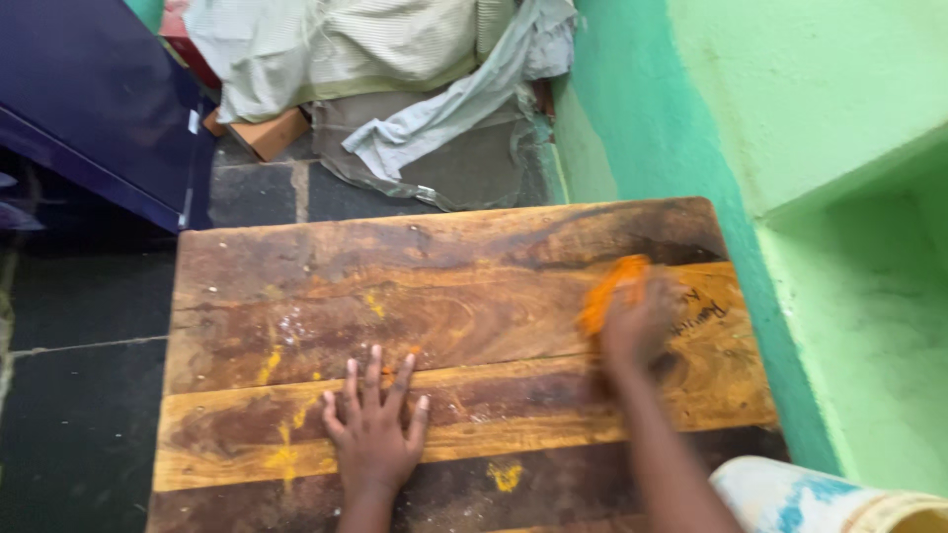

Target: The person wipes a wooden table surface with an orange cloth, repeatedly dipping the cloth into a bucket of liquid and wringing it out before continuing to wipe the table.

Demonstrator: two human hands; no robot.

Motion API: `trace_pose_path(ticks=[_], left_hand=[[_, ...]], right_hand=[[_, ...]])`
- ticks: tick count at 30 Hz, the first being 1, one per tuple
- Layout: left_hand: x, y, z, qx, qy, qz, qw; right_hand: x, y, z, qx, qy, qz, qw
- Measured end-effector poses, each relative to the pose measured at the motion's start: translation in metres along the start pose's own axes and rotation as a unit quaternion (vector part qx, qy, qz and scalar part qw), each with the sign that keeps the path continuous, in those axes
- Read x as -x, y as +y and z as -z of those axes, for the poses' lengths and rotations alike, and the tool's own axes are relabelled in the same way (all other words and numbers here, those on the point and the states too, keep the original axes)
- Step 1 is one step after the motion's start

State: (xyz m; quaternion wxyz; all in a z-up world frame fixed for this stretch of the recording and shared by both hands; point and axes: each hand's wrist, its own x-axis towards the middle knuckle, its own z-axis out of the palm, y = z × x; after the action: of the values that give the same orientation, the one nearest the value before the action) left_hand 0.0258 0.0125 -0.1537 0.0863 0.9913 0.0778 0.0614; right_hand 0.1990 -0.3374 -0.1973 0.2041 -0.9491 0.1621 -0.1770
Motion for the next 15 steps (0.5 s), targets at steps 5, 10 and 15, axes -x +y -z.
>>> trace_pose_path(ticks=[5, 10, 15], left_hand=[[-0.001, 0.000, 0.005, -0.009, 0.000, -0.012, 1.000], [0.001, 0.001, 0.007, 0.004, 0.018, -0.012, 1.000], [-0.002, 0.002, 0.009, -0.037, -0.072, 0.018, 0.997]], right_hand=[[-0.135, 0.080, -0.023, 0.041, 0.130, -0.108, 0.985], [-0.160, 0.000, -0.036, 0.043, 0.008, 0.048, 0.998], [-0.040, -0.161, -0.037, -0.079, -0.031, 0.303, 0.949]])
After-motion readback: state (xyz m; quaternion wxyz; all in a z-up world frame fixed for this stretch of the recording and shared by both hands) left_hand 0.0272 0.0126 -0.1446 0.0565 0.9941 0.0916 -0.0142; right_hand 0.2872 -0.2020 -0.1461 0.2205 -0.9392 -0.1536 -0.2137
